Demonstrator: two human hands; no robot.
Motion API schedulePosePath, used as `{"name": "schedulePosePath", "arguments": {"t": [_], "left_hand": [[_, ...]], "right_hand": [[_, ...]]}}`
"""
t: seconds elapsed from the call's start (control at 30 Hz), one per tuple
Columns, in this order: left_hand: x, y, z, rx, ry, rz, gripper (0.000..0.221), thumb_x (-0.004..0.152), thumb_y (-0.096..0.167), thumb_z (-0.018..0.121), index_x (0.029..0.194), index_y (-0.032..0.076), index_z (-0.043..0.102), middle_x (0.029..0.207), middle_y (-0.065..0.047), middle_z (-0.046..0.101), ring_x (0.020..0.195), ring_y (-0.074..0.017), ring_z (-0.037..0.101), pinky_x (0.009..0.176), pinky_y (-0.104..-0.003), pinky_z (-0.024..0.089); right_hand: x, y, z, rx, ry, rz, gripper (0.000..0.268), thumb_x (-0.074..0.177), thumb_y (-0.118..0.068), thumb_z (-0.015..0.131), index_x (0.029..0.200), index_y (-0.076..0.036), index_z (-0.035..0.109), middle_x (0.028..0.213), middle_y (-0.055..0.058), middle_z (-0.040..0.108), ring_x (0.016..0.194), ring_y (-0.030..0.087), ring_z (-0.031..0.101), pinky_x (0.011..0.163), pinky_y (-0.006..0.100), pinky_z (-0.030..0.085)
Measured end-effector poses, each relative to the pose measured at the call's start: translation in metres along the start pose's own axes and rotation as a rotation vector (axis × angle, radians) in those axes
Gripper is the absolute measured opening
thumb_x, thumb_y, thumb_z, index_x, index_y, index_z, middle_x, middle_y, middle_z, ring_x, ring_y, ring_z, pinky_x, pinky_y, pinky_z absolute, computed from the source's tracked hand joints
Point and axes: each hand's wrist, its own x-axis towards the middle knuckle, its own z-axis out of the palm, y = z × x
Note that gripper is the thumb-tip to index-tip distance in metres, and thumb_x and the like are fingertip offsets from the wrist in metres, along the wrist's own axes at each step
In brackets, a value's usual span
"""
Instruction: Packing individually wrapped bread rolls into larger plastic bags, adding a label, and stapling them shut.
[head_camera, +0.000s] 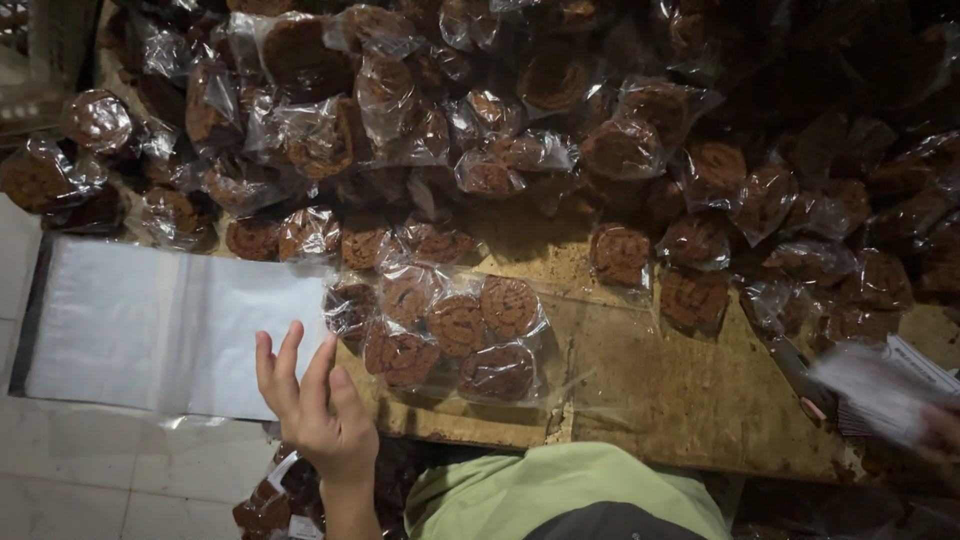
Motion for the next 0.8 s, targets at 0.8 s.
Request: {"name": "schedulePosePath", "arguments": {"t": [0.8], "left_hand": [[-0.02, -0.004, 0.024, -0.07, -0.092, 0.03, 0.025, 0.101, 0.003, 0.056, 0.124, 0.002, 0.063, 0.148, -0.019, 0.05, 0.148, -0.0402, 0.035, 0.107, -0.041, 0.055]], "right_hand": [[-0.209, -0.376, 0.304, -0.021, -0.778, -0.006, 0.051, 0.078, -0.029, 0.078, 0.115, -0.007, 0.051, 0.106, 0.011, 0.062, 0.089, 0.02, 0.058, 0.072, 0.031, 0.052]]}}
